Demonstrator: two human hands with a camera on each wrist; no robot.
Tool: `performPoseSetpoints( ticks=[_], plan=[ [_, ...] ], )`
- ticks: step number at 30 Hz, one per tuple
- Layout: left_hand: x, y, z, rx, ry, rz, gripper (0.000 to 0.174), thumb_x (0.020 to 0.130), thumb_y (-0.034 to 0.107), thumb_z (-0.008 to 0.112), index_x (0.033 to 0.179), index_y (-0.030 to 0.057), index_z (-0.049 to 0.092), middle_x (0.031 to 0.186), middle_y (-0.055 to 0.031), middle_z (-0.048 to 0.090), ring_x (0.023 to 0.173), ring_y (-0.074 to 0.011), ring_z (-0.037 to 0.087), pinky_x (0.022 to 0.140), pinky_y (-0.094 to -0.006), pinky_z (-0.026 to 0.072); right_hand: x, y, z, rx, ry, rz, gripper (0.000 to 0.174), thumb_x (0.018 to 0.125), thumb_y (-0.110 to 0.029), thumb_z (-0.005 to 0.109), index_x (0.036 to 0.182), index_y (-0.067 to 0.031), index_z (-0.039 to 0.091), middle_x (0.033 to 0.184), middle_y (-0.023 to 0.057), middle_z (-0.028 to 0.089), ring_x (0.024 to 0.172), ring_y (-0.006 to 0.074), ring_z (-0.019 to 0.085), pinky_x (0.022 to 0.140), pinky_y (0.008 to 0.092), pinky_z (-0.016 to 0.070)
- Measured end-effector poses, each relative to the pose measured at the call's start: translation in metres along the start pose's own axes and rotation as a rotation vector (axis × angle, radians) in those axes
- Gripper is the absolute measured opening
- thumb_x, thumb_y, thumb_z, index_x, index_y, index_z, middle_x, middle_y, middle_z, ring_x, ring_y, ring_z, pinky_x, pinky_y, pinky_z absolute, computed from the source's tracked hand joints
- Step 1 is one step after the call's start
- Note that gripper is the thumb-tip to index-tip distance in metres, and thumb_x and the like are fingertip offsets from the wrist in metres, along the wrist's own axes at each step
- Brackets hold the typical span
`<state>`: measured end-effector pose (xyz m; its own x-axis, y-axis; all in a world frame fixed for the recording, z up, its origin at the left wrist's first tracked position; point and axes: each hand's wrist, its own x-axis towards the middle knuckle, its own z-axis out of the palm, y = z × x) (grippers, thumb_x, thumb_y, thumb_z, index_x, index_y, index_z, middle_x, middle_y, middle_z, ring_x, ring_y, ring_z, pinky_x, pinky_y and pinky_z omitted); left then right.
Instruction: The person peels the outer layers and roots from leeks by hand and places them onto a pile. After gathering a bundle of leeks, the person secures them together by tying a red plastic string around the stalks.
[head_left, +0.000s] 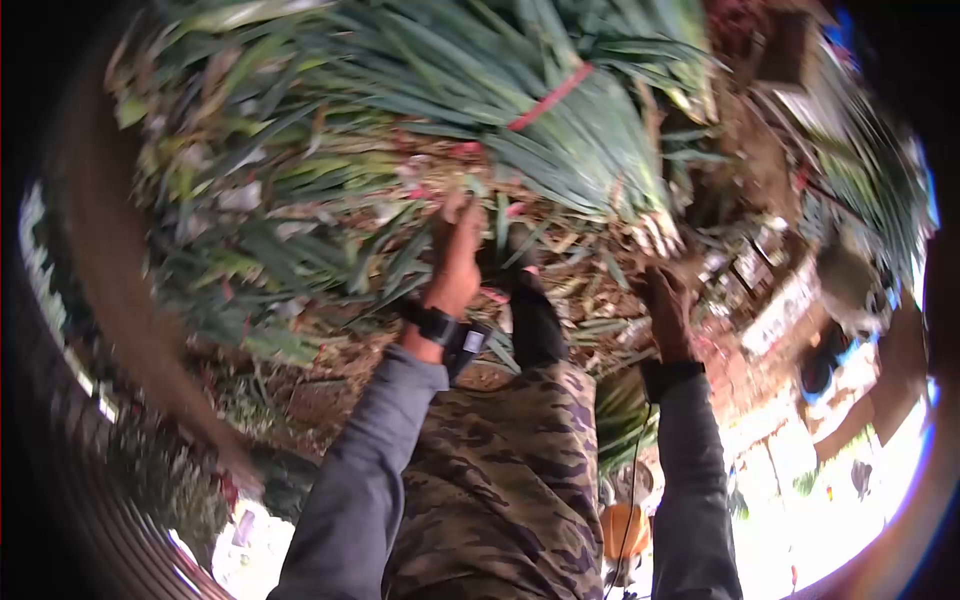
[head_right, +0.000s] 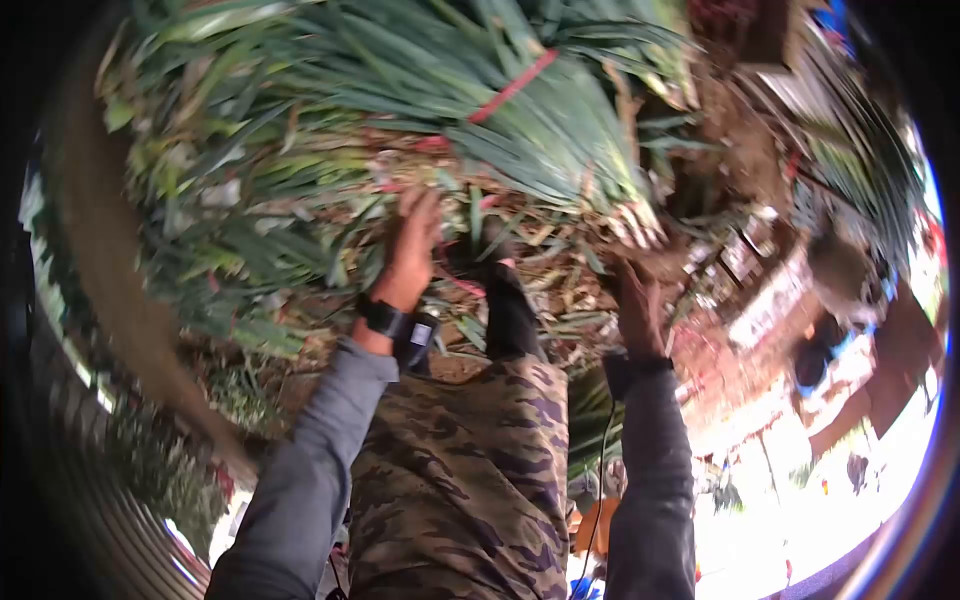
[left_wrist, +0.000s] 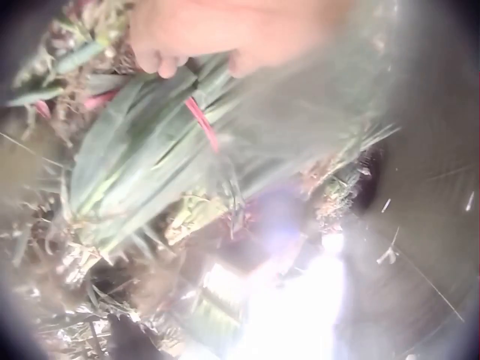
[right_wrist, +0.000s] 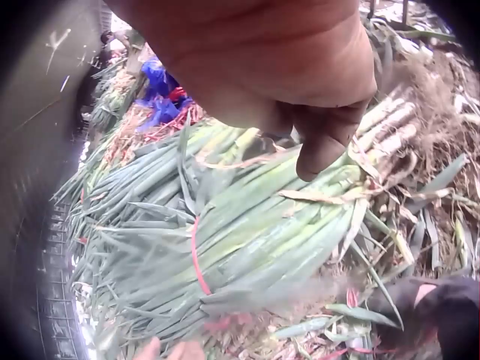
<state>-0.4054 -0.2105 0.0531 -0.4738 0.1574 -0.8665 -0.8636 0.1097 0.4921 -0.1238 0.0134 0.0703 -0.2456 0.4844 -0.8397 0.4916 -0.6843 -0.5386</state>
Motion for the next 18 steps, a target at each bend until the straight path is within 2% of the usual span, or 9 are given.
performPoseSetpoints(
  ticks=[2,3,4,8,10,12,14,15,18],
  plan=[
    [-0.009,-0.023,-0.036,-0.155,0.036,-0.175,0.03,0.096,0.035,0.069,0.118,0.0158,0.06,0.112,-0.0024,0.064,0.109,-0.0205,0.061,0.095,-0.0346,0.0468,0.007,0.015,0.034,-0.042,-0.12,0.048,0.032,0.101,-0.028,0.063,0.113,0.002,0.066,0.096,0.008,0.071,0.083,0.0168,0.07,0.071,0.0267,0.0546],
    [-0.009,-0.038,-0.057,-0.141,0.061,-0.28,0.027,0.097,0.033,0.068,0.116,0.0167,0.06,0.112,-0.0017,0.064,0.109,-0.0207,0.063,0.097,-0.0368,0.0462,0.01,0.023,0.053,-0.065,-0.172,0.061,0.032,0.102,-0.028,0.063,0.113,0.0018,0.066,0.096,0.0077,0.071,0.083,0.017,0.07,0.071,0.0273,0.0546],
    [-0.014,-0.049,-0.072,-0.135,0.1,-0.29,0.027,0.097,0.034,0.068,0.117,0.0165,0.061,0.11,-0.0009,0.065,0.105,-0.019,0.064,0.096,-0.0374,0.0461,0.015,0.029,0.071,-0.116,-0.293,0.02,0.032,0.102,-0.028,0.062,0.113,0.0016,0.066,0.098,0.0079,0.071,0.083,0.0173,0.07,0.072,0.028,0.0549],
    [-0.034,-0.068,-0.113,-0.138,0.145,-0.256,0.023,0.099,0.031,0.066,0.115,0.0147,0.062,0.104,-0.0005,0.066,0.098,-0.016,0.066,0.09,-0.0343,0.05,0.038,0.036,0.158,-0.28,-0.385,0.058,0.035,0.102,-0.027,0.061,0.114,0.0048,0.065,0.1,0.0106,0.069,0.083,0.0168,0.07,0.072,0.029,0.0551],
    [-0.04,-0.075,-0.131,-0.193,0.145,-0.239,0.023,0.1,0.029,0.065,0.117,0.0129,0.062,0.102,-0.0007,0.065,0.096,-0.0155,0.067,0.087,-0.032,0.0524,0.051,0.037,0.199,-0.276,-0.456,-0.041,0.036,0.101,-0.027,0.06,0.108,0.0078,0.067,0.095,0.0125,0.071,0.073,0.0186,0.069,0.069,0.0317,0.0562],
    [-0.038,-0.069,-0.144,-0.232,0.159,-0.21,0.025,0.1,0.028,0.065,0.119,0.0111,0.062,0.103,-0.001,0.066,0.096,-0.0148,0.067,0.084,-0.0302,0.0538,0.065,0.021,0.244,-0.587,-0.506,-0.158,0.034,0.101,-0.026,0.061,0.11,0.0068,0.066,0.099,0.0113,0.071,0.075,0.0166,0.068,0.069,0.032,0.0544],
    [-0.023,-0.071,-0.172,-0.221,0.113,-0.162,0.03,0.101,0.028,0.065,0.123,0.0083,0.061,0.103,-0.0019,0.066,0.096,-0.0146,0.067,0.086,-0.0303,0.0542,0.075,0.015,0.29,-0.651,-0.53,-0.14,0.033,0.101,-0.025,0.062,0.116,0.0042,0.066,0.103,0.0109,0.071,0.078,0.0161,0.067,0.07,0.0319,0.0533],
    [-0.019,-0.067,-0.178,-0.267,0.157,-0.112,0.032,0.1,0.028,0.065,0.124,0.0072,0.061,0.103,-0.0023,0.065,0.098,-0.0159,0.067,0.086,-0.0304,0.0541,0.073,0.014,0.303,-0.681,-0.53,-0.131,0.033,0.101,-0.025,0.063,0.119,0.0029,0.065,0.105,0.0107,0.07,0.079,0.0159,0.066,0.07,0.0319,0.0527],
    [-0.016,-0.049,-0.209,-0.385,0.192,-0.063,0.035,0.101,0.027,0.065,0.127,0.0056,0.059,0.106,-0.0035,0.064,0.103,-0.0182,0.067,0.09,-0.0314,0.0532,0.017,-0.007,0.366,-0.804,-0.598,-0.366,0.035,0.101,-0.026,0.064,0.127,-0.0031,0.064,0.109,0.0106,0.07,0.087,0.0166,0.068,0.073,0.0312,0.0528]
  ],
)
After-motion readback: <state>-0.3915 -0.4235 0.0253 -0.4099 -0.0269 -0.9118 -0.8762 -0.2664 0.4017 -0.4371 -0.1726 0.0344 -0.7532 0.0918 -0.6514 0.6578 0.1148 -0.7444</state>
